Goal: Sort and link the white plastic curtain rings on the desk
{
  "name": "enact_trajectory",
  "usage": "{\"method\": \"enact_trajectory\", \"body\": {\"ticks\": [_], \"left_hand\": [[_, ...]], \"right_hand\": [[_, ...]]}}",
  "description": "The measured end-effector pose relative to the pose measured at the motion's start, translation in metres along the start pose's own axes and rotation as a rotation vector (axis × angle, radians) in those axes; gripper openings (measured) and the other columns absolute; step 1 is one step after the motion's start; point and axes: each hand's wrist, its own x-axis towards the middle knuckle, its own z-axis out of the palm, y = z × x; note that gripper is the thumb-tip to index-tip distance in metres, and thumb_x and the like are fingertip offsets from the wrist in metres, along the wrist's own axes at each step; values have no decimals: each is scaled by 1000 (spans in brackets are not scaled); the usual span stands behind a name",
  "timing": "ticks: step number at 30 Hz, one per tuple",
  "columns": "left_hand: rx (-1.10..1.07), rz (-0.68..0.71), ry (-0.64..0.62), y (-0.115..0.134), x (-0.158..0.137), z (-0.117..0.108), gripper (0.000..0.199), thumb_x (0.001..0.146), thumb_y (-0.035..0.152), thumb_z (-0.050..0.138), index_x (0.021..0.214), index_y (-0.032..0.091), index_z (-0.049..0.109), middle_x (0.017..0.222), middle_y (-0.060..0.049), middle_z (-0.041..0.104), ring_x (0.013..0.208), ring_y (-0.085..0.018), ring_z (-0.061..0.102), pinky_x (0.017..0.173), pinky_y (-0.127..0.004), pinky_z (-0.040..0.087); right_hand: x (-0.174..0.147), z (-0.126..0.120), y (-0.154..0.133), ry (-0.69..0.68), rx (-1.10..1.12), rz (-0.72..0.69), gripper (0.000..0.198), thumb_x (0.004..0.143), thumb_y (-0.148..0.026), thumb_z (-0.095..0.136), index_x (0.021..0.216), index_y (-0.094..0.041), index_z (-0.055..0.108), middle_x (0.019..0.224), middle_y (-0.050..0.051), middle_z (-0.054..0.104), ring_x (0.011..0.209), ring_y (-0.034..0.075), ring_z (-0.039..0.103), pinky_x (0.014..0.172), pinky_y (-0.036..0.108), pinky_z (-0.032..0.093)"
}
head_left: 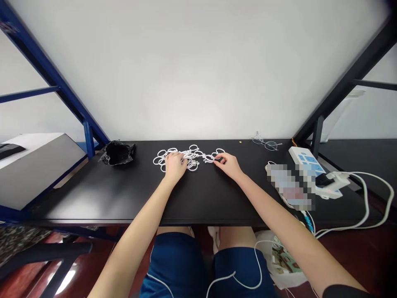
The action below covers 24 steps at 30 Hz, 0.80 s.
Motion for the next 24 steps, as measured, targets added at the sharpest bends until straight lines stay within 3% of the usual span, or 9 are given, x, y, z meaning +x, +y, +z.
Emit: {"method": "enact_trajectory", "body": {"ticks": [8,14,19,22,24], "left_hand": [[-92,-12,19,3,-3,6,32,80,37,61,108,21,66,117,-9,65,113,-29,54,99,-46,37],[-124,29,81,9,-6,5,35,77,52,65,95,23,68,108,-8,68,109,-30,57,100,-48,37],[-174,78,-9,9,-6,7,25,82,43,61,95,22,66,100,-7,69,100,-27,61,96,-44,43],[-182,87,-6,9,-7,9,20,85,36,58,96,21,66,102,-8,68,98,-26,62,92,-43,45],[-163,80,27,11,-9,9,17,85,33,58,95,21,66,101,-7,68,98,-26,61,94,-45,43]], "right_hand": [[-1,-2,-1,0,-21,-3,15,73,-30,63,83,-19,67,59,-2,57,53,13,54,58,27,45],[-2,-3,-2,-20,-44,-39,12,75,-27,63,84,-20,67,70,0,62,56,13,55,59,28,46],[-5,-3,-12,-145,-91,-181,17,79,-21,62,95,-21,67,112,5,64,58,9,53,66,29,48],[-8,-1,-19,-200,-146,-175,23,80,-20,60,102,-22,66,108,4,64,59,10,52,63,28,46],[-9,1,-21,-188,-157,-152,16,80,-18,59,94,-22,66,99,2,64,58,10,51,61,27,45]]}}
